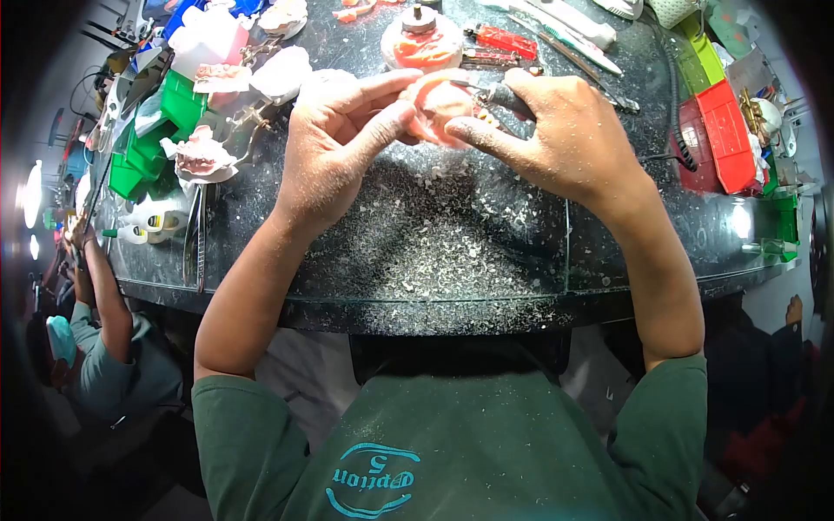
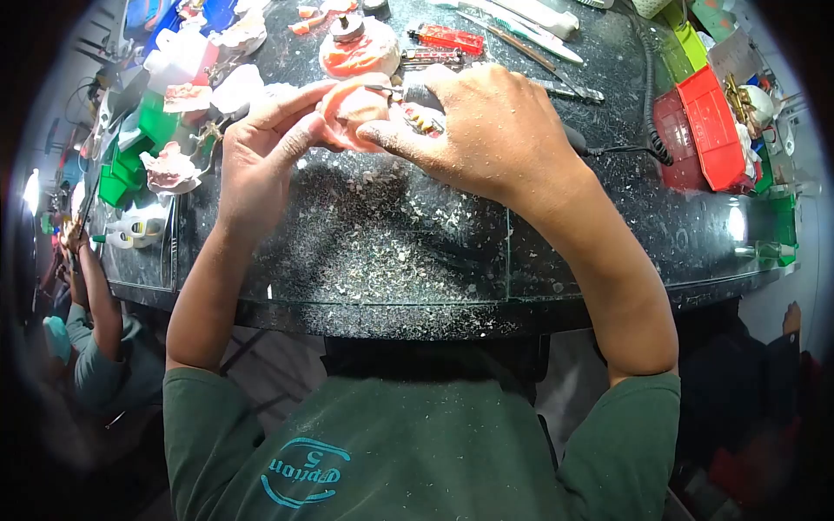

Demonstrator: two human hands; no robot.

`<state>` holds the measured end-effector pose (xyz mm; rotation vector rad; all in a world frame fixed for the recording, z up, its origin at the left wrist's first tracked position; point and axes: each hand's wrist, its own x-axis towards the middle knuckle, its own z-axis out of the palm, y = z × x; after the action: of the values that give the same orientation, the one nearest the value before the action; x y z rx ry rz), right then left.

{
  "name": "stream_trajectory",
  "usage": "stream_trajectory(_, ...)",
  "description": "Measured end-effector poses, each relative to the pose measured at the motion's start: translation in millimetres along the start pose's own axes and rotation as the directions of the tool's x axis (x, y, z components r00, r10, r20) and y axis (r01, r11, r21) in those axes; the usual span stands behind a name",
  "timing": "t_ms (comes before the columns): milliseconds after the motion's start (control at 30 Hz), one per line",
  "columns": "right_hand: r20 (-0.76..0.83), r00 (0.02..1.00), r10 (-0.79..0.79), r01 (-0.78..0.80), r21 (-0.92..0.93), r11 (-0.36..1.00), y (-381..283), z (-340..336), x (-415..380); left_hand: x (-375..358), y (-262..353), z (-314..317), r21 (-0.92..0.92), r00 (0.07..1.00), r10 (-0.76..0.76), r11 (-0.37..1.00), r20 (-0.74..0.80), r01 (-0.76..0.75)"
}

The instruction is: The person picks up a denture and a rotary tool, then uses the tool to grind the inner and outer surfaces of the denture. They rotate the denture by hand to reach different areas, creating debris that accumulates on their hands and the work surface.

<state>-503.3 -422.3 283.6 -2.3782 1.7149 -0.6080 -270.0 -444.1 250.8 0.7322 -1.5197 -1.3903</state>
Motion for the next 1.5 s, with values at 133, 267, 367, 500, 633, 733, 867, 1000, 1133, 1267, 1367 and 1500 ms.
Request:
stream_trajectory(133,0.035,0.999,-0.017,0.018,-0.015,1.000,-4,3,-2,-3,1,1,0.103,0.999,0.026,0.994,0.046,-0.031)
stream_trajectory(267,-0.013,0.997,-0.079,0.079,0.006,0.997,-4,4,-4,-2,3,0,0.122,0.999,0.008,0.992,0.042,-0.013)
stream_trajectory(367,-0.058,0.990,-0.128,0.129,-0.003,0.992,-4,9,-6,-2,1,2,0.101,0.997,0.026,0.994,0.071,-0.033)
stream_trajectory(500,-0.113,0.980,-0.165,0.167,0.010,0.986,-3,11,-6,0,-3,-3,0.107,0.997,-0.001,0.994,0.072,-0.006)
stream_trajectory(633,-0.070,0.993,-0.093,0.103,0.155,0.983,-4,-2,-2,0,3,5,0.116,1.000,0.005,0.993,-0.022,-0.003)
stream_trajectory(733,-0.312,0.936,-0.163,0.255,0.280,0.925,6,3,6,0,4,3,0.102,1.000,-0.028,0.994,-0.015,0.029)
stream_trajectory(867,-0.290,0.945,-0.151,0.252,0.349,0.903,2,2,5,0,0,0,-0.014,0.998,-0.048,0.999,0.043,0.049)
stream_trajectory(1000,-0.187,0.966,-0.181,0.246,0.434,0.867,6,7,5,-2,2,1,-0.025,0.994,-0.049,0.998,0.095,0.051)
stream_trajectory(1133,-0.168,0.971,-0.172,0.229,0.434,0.872,8,5,6,-4,6,8,-0.075,0.996,-0.035,0.996,0.081,0.041)
stream_trajectory(1267,-0.235,0.965,-0.113,0.203,0.409,0.890,4,5,6,-5,5,10,-0.035,0.998,-0.059,0.998,0.034,0.060)
stream_trajectory(1367,-0.280,0.953,-0.118,0.203,0.297,0.933,-4,9,4,-6,6,11,0.053,0.999,-0.013,0.998,-0.040,0.016)
stream_trajectory(1500,-0.231,0.960,-0.155,0.193,0.153,0.969,-15,16,-1,-9,6,8,0.192,0.999,0.036,0.981,-0.039,-0.027)
